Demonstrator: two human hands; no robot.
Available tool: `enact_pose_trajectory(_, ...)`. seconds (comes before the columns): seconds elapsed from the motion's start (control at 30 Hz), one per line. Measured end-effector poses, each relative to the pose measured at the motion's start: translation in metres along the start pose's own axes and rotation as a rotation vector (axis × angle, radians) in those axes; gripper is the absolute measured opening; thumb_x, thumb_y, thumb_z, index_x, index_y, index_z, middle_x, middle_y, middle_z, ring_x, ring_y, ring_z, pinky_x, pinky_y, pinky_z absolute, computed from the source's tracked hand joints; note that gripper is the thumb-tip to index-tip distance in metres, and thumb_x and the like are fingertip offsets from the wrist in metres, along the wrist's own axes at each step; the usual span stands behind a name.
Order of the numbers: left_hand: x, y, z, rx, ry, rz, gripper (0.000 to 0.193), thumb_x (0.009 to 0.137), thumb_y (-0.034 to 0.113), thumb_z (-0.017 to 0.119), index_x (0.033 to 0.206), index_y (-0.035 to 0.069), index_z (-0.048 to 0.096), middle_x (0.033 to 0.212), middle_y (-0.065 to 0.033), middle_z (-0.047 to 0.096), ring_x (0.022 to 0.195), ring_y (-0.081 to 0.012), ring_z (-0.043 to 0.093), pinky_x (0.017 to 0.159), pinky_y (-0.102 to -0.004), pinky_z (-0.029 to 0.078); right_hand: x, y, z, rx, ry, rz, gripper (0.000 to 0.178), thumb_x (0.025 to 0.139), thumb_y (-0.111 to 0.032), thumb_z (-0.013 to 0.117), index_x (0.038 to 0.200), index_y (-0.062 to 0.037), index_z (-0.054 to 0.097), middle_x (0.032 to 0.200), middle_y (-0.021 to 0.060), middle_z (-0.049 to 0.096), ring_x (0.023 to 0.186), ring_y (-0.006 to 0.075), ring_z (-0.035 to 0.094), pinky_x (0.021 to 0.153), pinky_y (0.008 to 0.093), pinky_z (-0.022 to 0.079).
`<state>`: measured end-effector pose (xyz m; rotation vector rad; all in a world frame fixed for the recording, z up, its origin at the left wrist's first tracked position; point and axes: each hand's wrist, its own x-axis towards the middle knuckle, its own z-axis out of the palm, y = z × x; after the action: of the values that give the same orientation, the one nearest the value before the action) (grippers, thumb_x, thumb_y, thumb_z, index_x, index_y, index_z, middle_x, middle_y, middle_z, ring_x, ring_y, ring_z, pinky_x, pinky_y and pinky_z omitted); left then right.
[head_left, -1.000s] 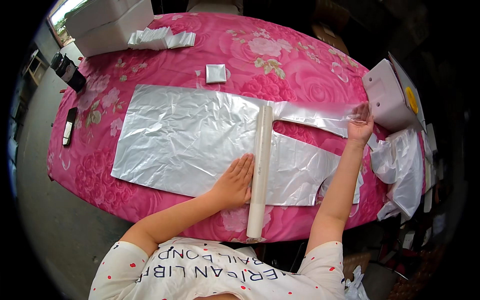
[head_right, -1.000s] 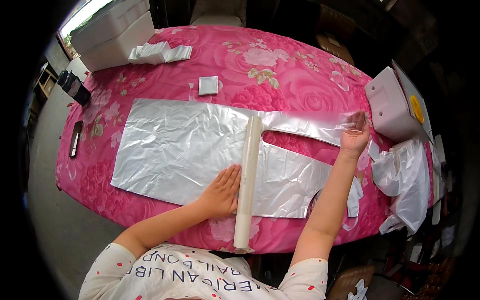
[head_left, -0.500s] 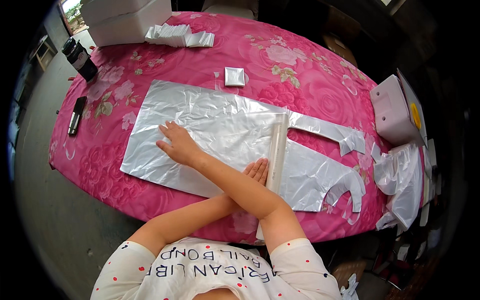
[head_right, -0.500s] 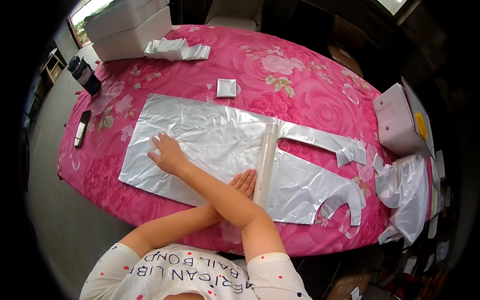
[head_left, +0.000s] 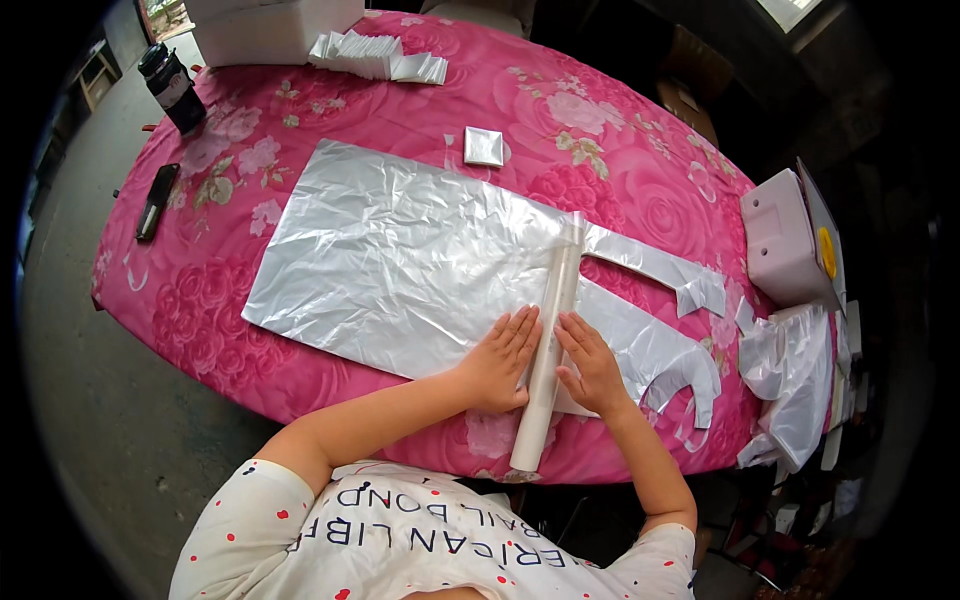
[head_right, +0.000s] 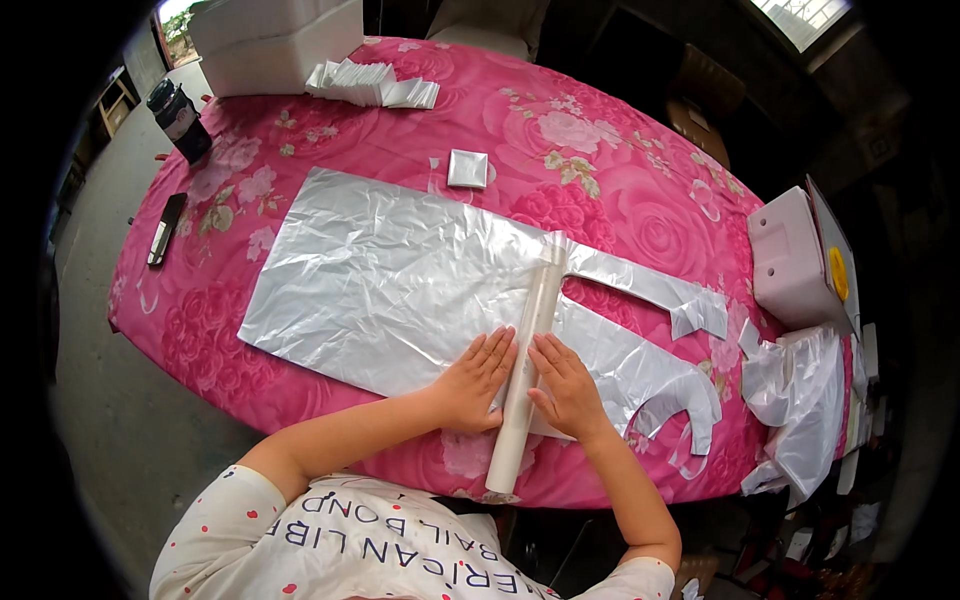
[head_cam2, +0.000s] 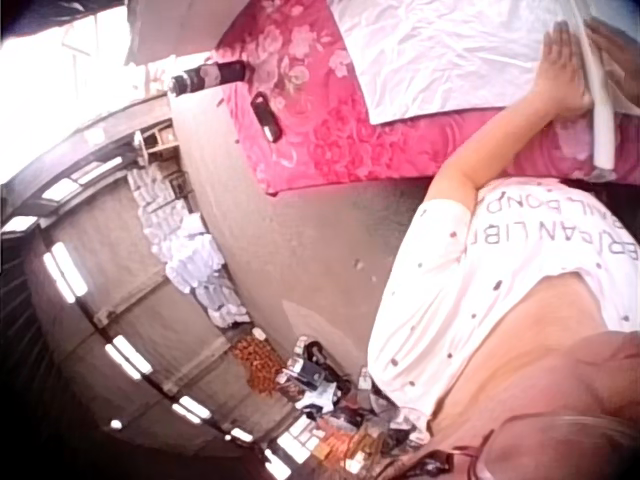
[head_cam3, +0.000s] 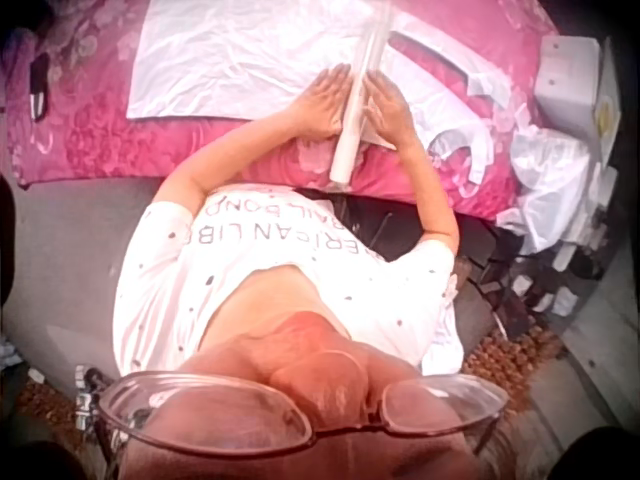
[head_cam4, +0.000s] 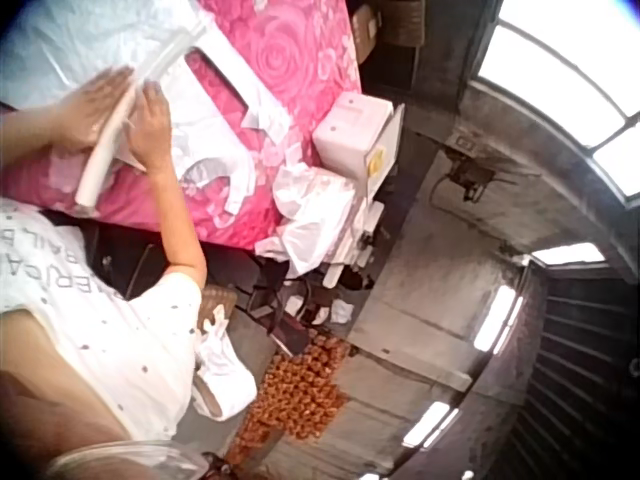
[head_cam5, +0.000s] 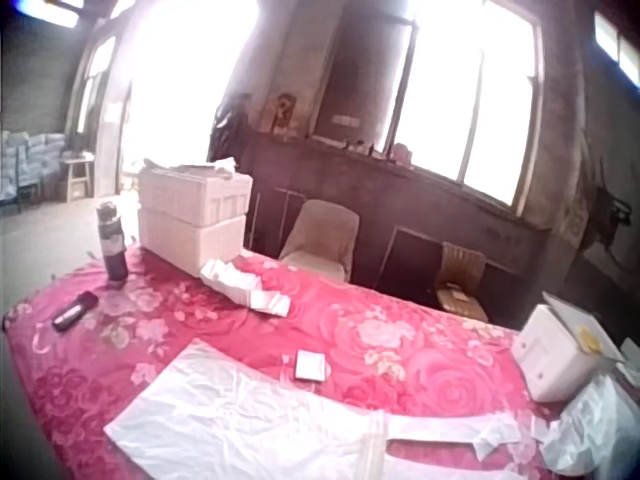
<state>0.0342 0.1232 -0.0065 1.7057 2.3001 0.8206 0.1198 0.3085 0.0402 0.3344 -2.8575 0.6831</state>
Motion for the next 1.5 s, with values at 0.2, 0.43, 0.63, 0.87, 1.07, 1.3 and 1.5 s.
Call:
enact_pose_trajectory(0.2, -0.036, -0.026, -0.065, -0.231, 0.224, 0.010, 0.089, 0.079, 0.037, 0.057, 0.141, -0.006, 0.009, 0.148, -0.0246, 0.007, 0.137, -0.0372, 0.008, 0.111, -0.0435, 0.009, 0.045, -0.031, 0.038, 0.031, -0.109, -0.044, 0.055, 0.091, -0.045, 0.036, 0.129, -0.0076, 0.047, 0.139, 0.0052, 0.040, 0.136, 0.0281, 0.022, 0.110, 0.0480, 0.005)
enact_pose_trajectory(0.43, -0.163, -0.104, -0.150, -0.794, 0.901, -0.432, 0.065, 0.093, 0.047, 0.026, 0.141, 0.003, 0.024, 0.144, -0.0136, 0.029, 0.135, -0.0228, 0.024, 0.109, -0.0381, 0.013, 0.137, -0.197, 0.064, 0.837, -0.699, -0.486, 0.042, 0.090, -0.034, 0.051, 0.118, -0.0020, 0.055, 0.116, 0.0174, 0.057, 0.106, 0.0335, 0.054, 0.091, 0.0382, 0.043)
enact_pose_trajectory(0.63, -0.285, -0.095, -0.148, -0.785, 0.920, -0.776, 0.060, 0.095, 0.047, 0.031, 0.136, 0.003, 0.034, 0.137, -0.0119, 0.039, 0.126, -0.0227, 0.036, 0.103, -0.0356, 0.026, 0.178, -0.138, 0.092, 0.355, -0.125, -0.360, 0.034, 0.083, -0.018, 0.060, 0.115, -0.0056, 0.058, 0.118, 0.0105, 0.058, 0.111, 0.0291, 0.052, 0.093, 0.0390, 0.041)
enact_pose_trajectory(0.87, -0.286, -0.065, -0.140, -0.559, 0.802, -0.791, 0.054, 0.095, 0.038, 0.039, 0.131, -0.001, 0.038, 0.128, -0.0140, 0.045, 0.118, -0.0244, 0.044, 0.100, -0.0336, 0.032, 0.241, -0.154, 0.161, 0.078, -0.200, -0.517, 0.047, 0.087, -0.037, 0.049, 0.124, -0.0074, 0.052, 0.135, 0.0099, 0.044, 0.131, 0.0291, 0.030, 0.110, 0.0446, 0.016)
enact_pose_trajectory(1.07, -0.250, -0.057, -0.139, -0.049, 0.495, -1.014, 0.080, 0.074, 0.024, 0.070, 0.133, -0.008, 0.027, 0.111, -0.0245, 0.048, 0.102, -0.0370, 0.050, 0.089, -0.0412, 0.041, 0.286, -0.227, 0.218, 0.052, -0.024, -0.192, 0.058, 0.083, -0.023, 0.050, 0.135, -0.0013, 0.035, 0.143, 0.0195, 0.027, 0.135, 0.0341, 0.020, 0.110, 0.0472, 0.012)
enact_pose_trajectory(1.3, -0.237, -0.059, -0.143, -0.940, 0.665, -0.925, 0.068, 0.070, 0.018, 0.075, 0.125, -0.003, 0.042, 0.106, -0.0134, 0.060, 0.092, -0.0217, 0.062, 0.079, -0.0295, 0.048, 0.281, -0.226, 0.214, 0.905, 0.416, 0.512, 0.071, 0.080, -0.016, 0.061, 0.134, 0.0091, 0.022, 0.135, 0.0279, 0.030, 0.127, 0.0352, 0.033, 0.105, 0.0429, 0.028)
enact_pose_trajectory(1.5, -0.210, -0.027, -0.150, -1.957, 0.421, -0.588, 0.077, 0.069, 0.033, 0.077, 0.124, -0.006, 0.041, 0.103, -0.0153, 0.060, 0.082, -0.0196, 0.064, 0.068, -0.0298, 0.053, 0.250, -0.207, 0.126, 1.958, -0.090, 0.483, 0.055, 0.081, -0.028, 0.066, 0.119, 0.0010, 0.040, 0.088, 0.0093, 0.057, 0.078, 0.0163, 0.059, 0.071, 0.0304, 0.052)
